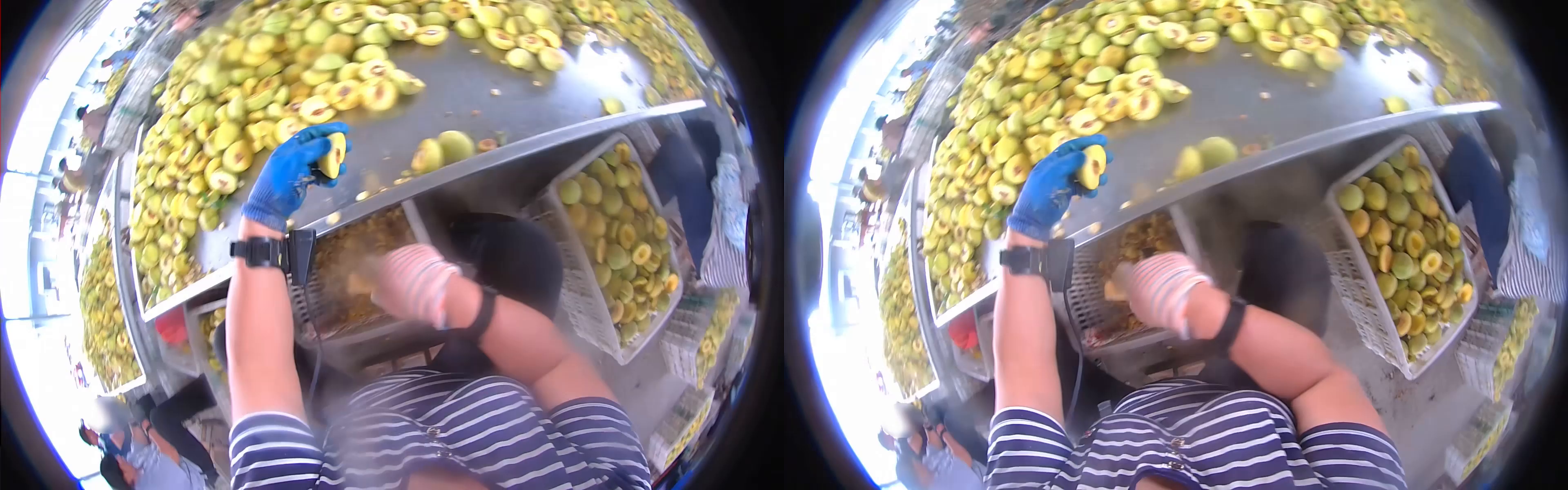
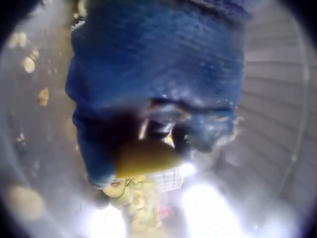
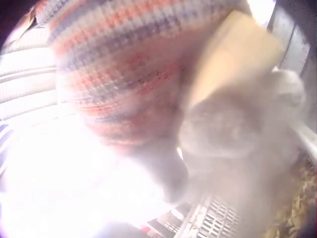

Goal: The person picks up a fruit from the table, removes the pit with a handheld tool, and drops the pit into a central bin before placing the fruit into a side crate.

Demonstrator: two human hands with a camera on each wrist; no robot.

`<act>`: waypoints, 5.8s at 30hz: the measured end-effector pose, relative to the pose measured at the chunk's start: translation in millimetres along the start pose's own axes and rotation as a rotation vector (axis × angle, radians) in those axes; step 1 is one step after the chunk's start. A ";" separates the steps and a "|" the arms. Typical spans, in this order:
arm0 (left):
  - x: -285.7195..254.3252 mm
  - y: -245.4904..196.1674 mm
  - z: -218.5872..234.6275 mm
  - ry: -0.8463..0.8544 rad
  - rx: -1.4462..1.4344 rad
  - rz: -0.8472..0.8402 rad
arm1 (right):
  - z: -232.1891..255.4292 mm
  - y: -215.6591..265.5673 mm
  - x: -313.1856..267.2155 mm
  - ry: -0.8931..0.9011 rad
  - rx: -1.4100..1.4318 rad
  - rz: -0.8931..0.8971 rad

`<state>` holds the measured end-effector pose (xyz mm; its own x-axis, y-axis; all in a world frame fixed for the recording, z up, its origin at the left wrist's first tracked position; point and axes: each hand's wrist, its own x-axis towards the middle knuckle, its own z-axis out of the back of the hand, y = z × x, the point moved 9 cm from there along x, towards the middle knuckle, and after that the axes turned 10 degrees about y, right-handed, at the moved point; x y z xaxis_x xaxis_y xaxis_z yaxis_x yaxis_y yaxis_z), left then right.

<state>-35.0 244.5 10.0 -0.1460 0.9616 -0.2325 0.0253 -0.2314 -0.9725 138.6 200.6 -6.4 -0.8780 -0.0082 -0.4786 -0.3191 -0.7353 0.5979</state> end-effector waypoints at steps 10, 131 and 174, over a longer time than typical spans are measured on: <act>-153.9 -30.3 -10.5 -0.385 0.468 -0.468 | 27.0 38.2 33.3 -0.547 0.240 0.143; -171.2 24.8 29.5 -0.796 -0.252 -0.357 | -29.7 69.5 106.7 -0.210 0.448 0.269; -160.0 18.9 26.7 -0.743 -0.251 -0.396 | -15.5 58.1 105.2 -0.229 0.269 0.024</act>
<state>-37.5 82.3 29.0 -0.7938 0.5992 0.1040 0.0402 0.2223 -0.9741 33.2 146.6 -32.0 -0.9340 0.1510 -0.3238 -0.3529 -0.5320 0.7697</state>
